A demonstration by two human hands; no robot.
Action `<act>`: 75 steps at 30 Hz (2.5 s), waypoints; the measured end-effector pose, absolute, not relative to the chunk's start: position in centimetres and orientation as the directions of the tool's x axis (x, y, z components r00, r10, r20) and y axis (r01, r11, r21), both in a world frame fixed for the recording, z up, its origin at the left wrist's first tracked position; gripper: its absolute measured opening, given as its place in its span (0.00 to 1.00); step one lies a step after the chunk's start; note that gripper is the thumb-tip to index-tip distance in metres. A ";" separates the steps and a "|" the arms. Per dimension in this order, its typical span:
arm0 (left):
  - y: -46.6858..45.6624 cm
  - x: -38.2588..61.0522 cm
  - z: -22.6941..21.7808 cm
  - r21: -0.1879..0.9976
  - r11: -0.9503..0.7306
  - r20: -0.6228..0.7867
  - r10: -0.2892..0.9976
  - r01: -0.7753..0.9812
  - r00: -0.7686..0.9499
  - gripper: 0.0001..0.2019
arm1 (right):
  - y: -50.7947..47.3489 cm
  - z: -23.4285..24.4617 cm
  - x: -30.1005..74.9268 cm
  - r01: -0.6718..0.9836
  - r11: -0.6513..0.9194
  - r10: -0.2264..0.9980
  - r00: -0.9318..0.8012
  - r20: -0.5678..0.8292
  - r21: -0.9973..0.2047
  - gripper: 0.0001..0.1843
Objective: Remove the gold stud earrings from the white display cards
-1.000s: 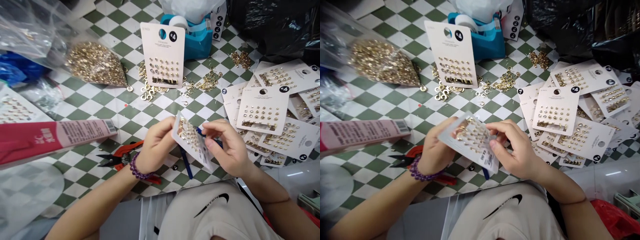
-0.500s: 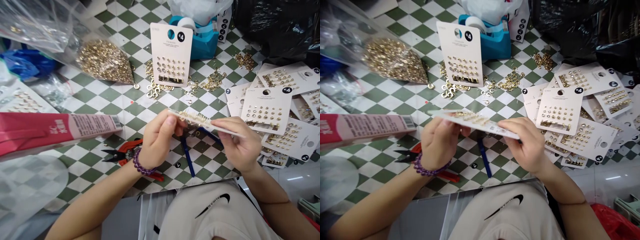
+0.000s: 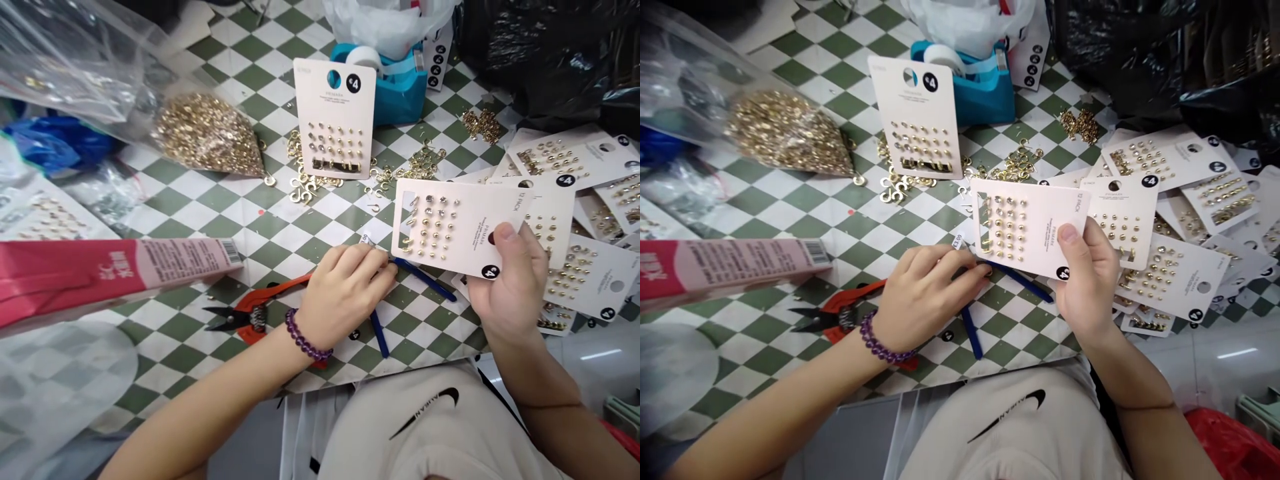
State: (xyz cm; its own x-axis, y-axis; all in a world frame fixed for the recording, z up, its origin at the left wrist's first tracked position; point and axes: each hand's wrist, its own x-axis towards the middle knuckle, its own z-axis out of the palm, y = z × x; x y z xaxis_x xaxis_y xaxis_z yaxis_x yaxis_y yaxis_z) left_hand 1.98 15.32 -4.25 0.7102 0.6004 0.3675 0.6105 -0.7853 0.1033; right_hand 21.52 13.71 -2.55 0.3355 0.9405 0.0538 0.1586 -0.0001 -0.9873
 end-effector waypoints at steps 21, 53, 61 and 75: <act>15.9 1.8 -4.2 0.431 -0.792 0.322 0.583 0.433 0.746 0.05 | 13.6 -2.7 21.9 -0.030 -0.003 0.953 0.302 -0.012 -1.000 0.12; 17.2 0.9 -3.4 0.815 -0.527 0.416 0.821 0.241 0.392 0.04 | 13.0 -2.3 21.4 -0.212 -0.173 0.944 0.243 -0.223 -0.962 0.12; 16.9 1.1 -3.5 0.812 -0.508 0.404 0.844 0.287 0.353 0.08 | 12.7 -2.6 21.5 -0.160 -0.207 0.950 0.202 -0.238 -0.965 0.12; 17.0 1.1 -3.7 0.672 -0.603 0.467 0.796 0.431 0.385 0.09 | 12.1 -2.6 21.4 -0.067 -0.226 0.963 0.132 -0.233 -0.972 0.12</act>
State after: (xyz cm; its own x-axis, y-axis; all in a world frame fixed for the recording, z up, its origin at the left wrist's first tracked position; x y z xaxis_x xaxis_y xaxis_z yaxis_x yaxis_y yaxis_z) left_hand 1.10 17.02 -3.73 0.3852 0.7960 0.4669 0.4312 -0.6025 0.6716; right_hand 21.39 12.14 -2.60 0.1323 0.9633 -0.2334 -0.0671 -0.2262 -0.9718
